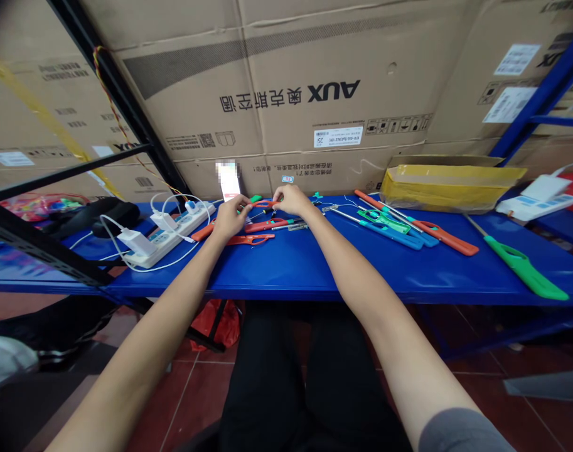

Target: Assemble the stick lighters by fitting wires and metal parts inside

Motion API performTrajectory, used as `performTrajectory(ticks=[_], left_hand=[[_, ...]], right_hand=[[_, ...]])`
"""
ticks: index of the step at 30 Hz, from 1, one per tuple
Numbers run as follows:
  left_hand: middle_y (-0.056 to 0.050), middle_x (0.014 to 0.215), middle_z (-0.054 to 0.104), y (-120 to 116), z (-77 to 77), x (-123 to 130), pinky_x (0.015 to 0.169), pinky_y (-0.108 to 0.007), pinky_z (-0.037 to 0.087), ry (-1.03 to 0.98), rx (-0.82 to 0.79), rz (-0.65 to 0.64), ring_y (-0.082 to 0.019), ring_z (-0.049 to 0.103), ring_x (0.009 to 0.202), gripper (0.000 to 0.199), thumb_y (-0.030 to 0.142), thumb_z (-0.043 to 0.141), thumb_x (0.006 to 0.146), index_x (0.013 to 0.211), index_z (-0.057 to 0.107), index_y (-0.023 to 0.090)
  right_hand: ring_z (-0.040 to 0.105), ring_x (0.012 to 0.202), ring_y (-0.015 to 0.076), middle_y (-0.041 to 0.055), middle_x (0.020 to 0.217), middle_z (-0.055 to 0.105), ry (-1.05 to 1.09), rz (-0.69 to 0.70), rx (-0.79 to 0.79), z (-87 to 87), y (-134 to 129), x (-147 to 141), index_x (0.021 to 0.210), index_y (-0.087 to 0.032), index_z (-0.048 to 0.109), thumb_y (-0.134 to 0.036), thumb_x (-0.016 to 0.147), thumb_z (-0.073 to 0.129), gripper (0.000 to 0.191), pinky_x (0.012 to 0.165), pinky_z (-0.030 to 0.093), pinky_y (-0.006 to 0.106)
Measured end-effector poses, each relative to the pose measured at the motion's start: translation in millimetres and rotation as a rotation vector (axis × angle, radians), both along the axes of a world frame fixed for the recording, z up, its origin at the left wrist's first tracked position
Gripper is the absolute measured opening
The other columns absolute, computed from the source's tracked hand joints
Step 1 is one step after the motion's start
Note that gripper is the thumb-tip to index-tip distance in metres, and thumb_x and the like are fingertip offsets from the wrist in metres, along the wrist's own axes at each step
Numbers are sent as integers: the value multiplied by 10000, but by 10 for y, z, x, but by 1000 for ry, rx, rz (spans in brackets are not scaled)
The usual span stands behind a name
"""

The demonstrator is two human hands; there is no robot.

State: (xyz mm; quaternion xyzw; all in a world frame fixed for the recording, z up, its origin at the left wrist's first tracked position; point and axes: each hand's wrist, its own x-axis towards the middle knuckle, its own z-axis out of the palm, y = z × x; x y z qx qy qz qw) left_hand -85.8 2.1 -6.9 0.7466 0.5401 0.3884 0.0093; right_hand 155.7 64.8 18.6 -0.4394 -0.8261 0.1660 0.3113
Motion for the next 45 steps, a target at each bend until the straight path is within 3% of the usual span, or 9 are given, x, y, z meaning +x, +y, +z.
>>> performTrajectory(ticks=[7,19,28,32,36,40,45], left_hand=[[-75,1029,827,-15,12,17,887,-400,584,-20,-30,8,-277,769,905,12,229,690,989,982,683,237],[-81,1028,830,-16,13,22,875,-407,593,-37,-51,-2,-277,777,882,56,193,693,968,959,668,242],[-74,967,812,-21,21,-5,890,-411,588,-42,-33,4,-288,776,901,49,225,686,969,926,673,244],[-66,962,814,-12,11,-3,908,-407,598,-70,-44,-8,-280,769,925,58,274,673,992,947,694,245],[-70,955,810,5,-9,-16,895,-404,595,-85,-37,13,-269,759,919,63,270,650,999,966,699,246],[-61,936,808,24,-19,-54,891,-420,578,-58,-30,52,-287,772,930,77,236,706,956,885,684,256],[-50,877,799,33,-21,-68,853,-420,584,-86,-59,59,-295,793,908,122,194,734,910,828,665,253]], right_hand=[[753,878,214,70,976,844,-144,-6,47,-8,-28,-27,933,-186,861,-122,815,883,136,806,551,305],[777,1002,307,89,992,854,-185,-75,94,55,-112,-43,882,-235,881,-184,803,952,118,890,578,374],[748,997,252,69,1061,838,-165,-34,160,21,-116,-31,1019,-219,832,-141,907,803,139,860,530,329],[711,1100,265,78,1140,804,-103,-8,189,30,-89,17,1075,-224,781,-181,942,795,140,958,522,350],[631,1277,326,142,1274,747,4,-104,298,42,-25,103,1152,-205,752,-301,1019,754,163,1124,490,430],[644,1255,339,172,1247,753,-30,-231,212,-12,83,236,1141,-176,782,-154,1057,587,213,1143,500,478],[669,1304,339,168,1300,779,-158,-247,75,-145,186,375,1133,-176,851,-60,997,606,304,1165,526,484]])
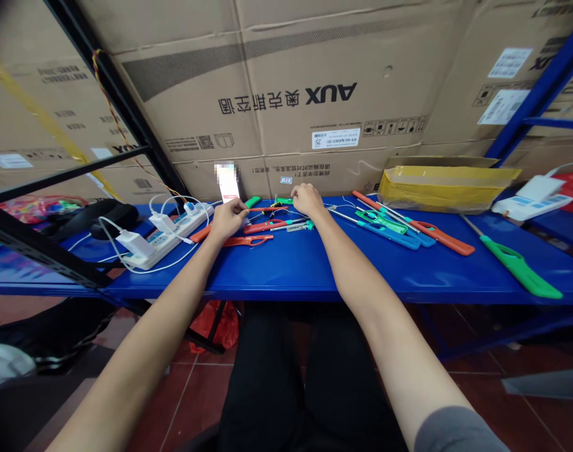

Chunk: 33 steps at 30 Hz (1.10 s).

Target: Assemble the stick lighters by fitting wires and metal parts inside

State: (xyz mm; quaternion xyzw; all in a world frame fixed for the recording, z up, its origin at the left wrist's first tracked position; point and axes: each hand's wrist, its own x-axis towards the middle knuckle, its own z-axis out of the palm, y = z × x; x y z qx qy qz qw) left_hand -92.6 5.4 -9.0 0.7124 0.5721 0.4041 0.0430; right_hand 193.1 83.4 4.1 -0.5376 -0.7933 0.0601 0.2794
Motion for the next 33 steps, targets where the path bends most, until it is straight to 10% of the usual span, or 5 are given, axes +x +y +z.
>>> performTrajectory(ticks=[33], left_hand=[[-70,931,824,1,-2,35,864,-391,584,66,-40,-6,-283,769,911,98,164,651,908,864,648,252]], right_hand=[[794,1218,299,126,1255,862,134,-127,-59,11,208,512,1228,-176,896,2,878,629,475,1172,567,392]])
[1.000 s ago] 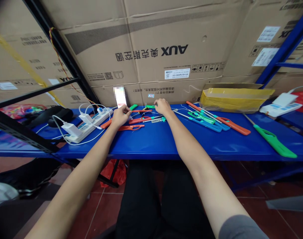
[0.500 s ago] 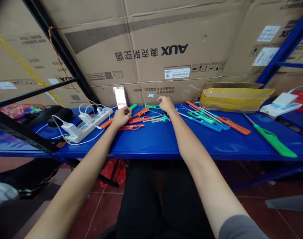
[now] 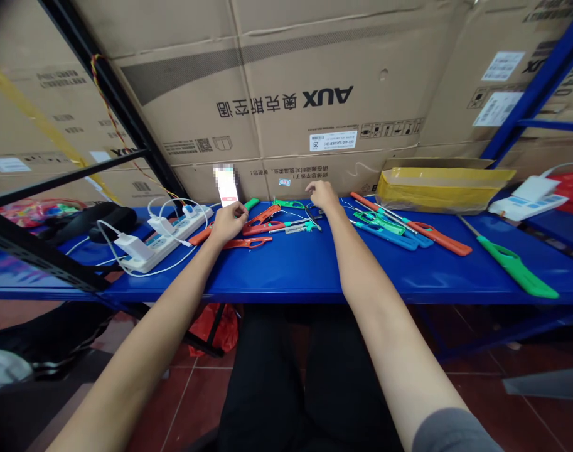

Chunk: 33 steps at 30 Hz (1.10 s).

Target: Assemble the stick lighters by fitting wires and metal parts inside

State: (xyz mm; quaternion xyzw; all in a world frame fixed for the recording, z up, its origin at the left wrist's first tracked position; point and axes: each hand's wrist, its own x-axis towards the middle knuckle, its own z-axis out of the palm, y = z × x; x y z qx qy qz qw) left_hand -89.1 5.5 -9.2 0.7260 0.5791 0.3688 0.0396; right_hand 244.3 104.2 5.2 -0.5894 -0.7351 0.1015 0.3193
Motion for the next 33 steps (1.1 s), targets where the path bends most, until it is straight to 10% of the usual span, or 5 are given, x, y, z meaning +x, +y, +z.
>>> performTrajectory(ticks=[18,26,33], left_hand=[[-47,826,775,-53,9,102,780,-351,536,-45,61,-29,-254,739,805,82,180,634,881,828,650,240],[-48,852,777,167,143,352,733,-348,494,40,23,-189,-226,705,784,83,157,609,833,821,654,226],[-72,933,787,515,204,636,811,-375,504,169,101,-339,-229,696,848,97,147,605,871,863,671,218]], right_hand=[[793,1218,218,123,1290,852,-53,126,-76,38,191,345,1338,-132,818,93,835,537,619,1095,576,289],[793,1135,282,111,1284,854,-480,182,-86,-6,266,920,1275,-220,858,-166,975,680,353,1029,576,367],[785,1063,305,113,1224,858,-530,165,40,-134,194,855,1225,-246,858,-326,1023,704,266,926,592,409]])
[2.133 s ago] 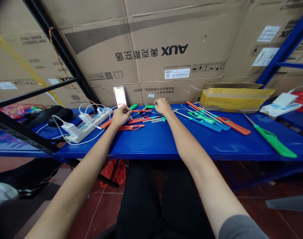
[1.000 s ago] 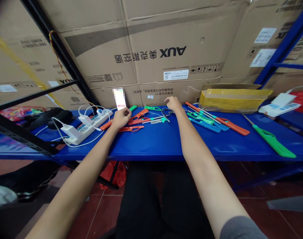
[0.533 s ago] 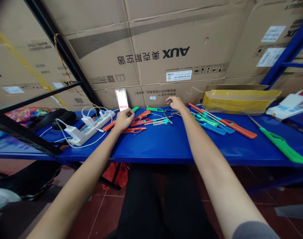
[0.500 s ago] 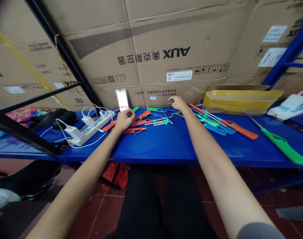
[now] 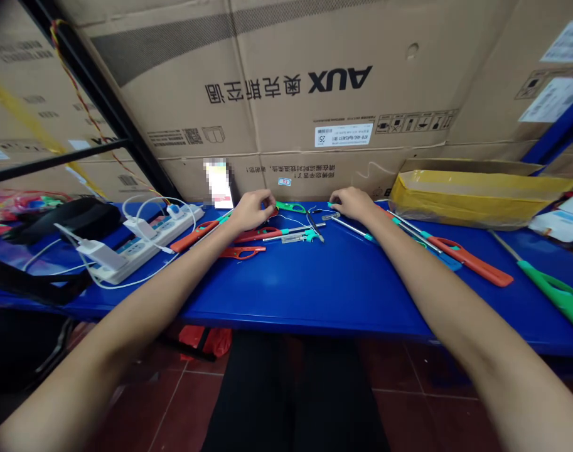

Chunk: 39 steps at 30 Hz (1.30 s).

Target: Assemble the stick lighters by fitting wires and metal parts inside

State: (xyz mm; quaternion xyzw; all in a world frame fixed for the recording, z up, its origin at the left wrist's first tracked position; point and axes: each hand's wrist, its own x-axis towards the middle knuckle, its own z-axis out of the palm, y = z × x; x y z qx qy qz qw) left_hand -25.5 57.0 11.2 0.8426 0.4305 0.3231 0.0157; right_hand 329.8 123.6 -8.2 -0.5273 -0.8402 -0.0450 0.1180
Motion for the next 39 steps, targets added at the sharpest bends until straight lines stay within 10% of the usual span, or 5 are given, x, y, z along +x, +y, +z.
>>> performTrajectory(ticks=[18,39], left_hand=[[-53,994,827,-347,-45,126,794,-326,581,-222,-142,-115,-197,742,837,264,366,697,993,1199,780,222],[-28,776,731,-446,-20,152,629,-302,548,-403,-386,-172,-144,652,608,231,400,662,982,851,701,213]], right_hand=[[753,1067,265,55,1201,820,465,381,118,162,-815,-823,1171,-290,797,-195,1009,664,230,1018,586,450],[722,1033,279,82,1158,789,549,470,171,-11,-927,-984,1231,-282,777,-310,1075,653,202,956,568,444]])
